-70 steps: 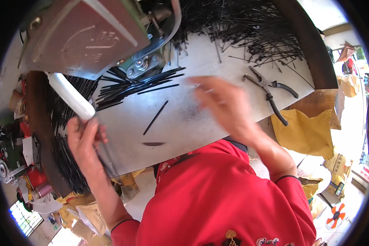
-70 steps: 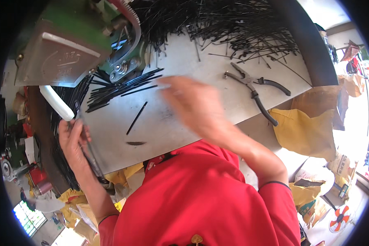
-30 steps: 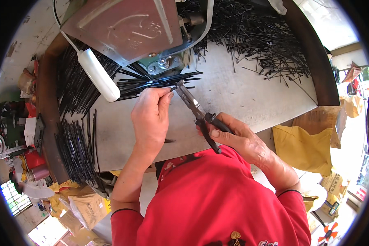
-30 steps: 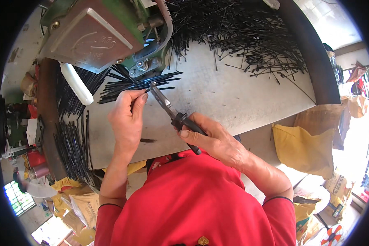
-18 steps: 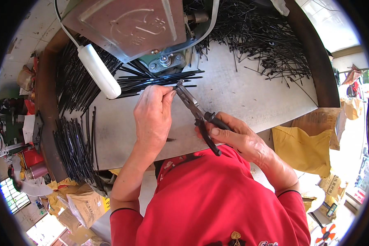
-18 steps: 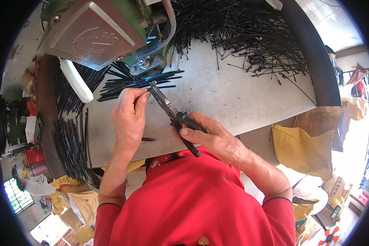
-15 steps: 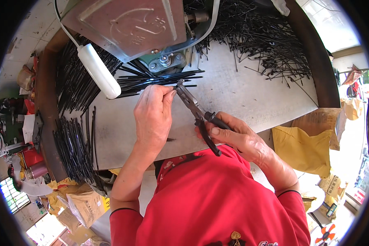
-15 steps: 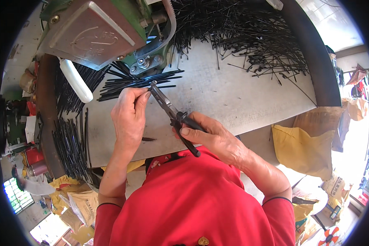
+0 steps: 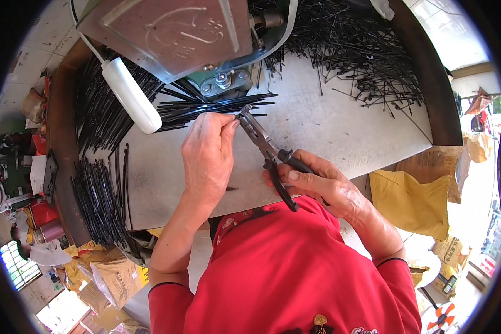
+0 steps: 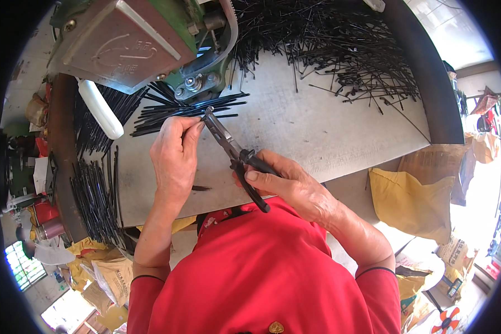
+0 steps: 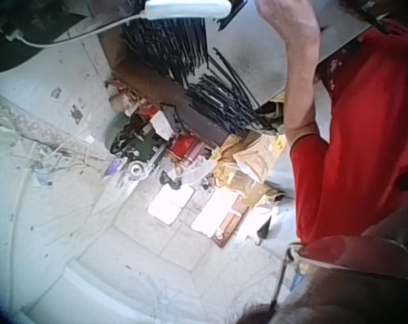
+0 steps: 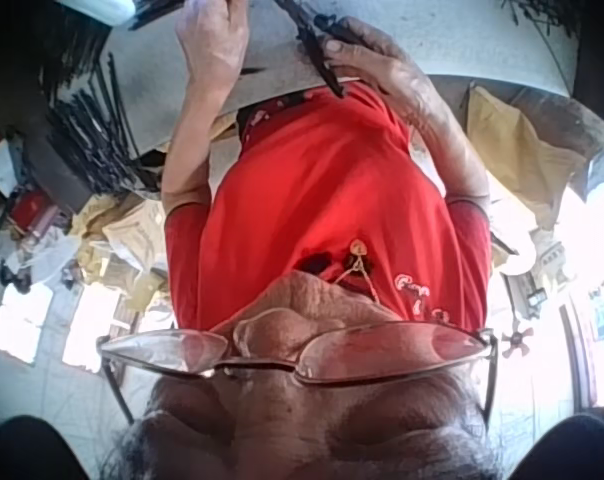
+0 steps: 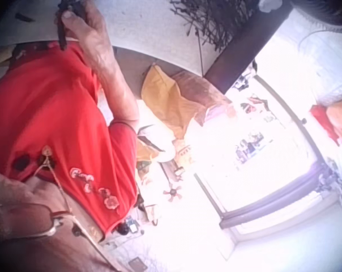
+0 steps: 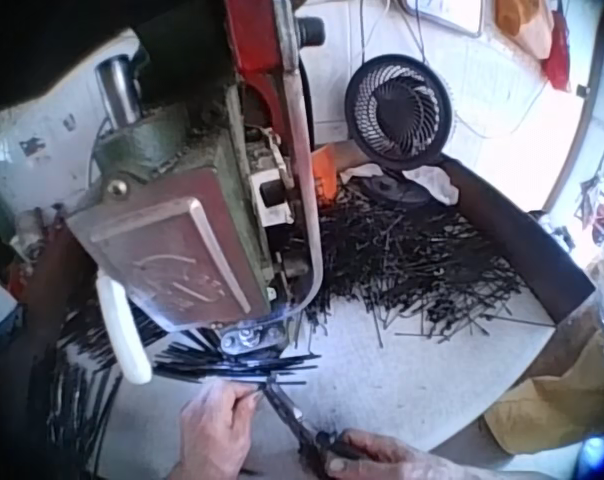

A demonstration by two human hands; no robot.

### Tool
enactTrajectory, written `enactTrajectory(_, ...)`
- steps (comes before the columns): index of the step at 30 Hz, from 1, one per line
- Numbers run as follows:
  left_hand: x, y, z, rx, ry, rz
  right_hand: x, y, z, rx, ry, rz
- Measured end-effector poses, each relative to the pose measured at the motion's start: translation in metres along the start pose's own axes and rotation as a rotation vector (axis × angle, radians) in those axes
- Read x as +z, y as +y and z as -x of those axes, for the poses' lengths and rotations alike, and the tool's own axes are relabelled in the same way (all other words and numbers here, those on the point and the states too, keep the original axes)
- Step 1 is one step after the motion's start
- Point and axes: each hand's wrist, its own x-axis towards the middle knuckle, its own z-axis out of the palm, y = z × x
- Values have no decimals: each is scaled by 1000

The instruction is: The person repeatedly picks up thin black metal rods and bends them into a U-shape using a manual bending machine. The person also uses pliers to adjust the rods after bending. The bent rods are placed on the table surface.

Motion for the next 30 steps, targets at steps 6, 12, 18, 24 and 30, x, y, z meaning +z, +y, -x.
enactTrajectory(6,0,0,0,2,4,6,0,-1,-1,13,8,6)
enactTrajectory(12,1,1,2,-30,12,36,1,7,0,-145,218,533)
enactTrajectory(18,-9,16,1,-68,11,92,-6,-9,6,-55,171,733)
enactTrajectory(24,-9,28,-2,-65,33,147,-7,-6,10,-48,177,874)
enactTrajectory(30,-5,29,0,-130,47,247,-21,-8,14,-587,312,1289)
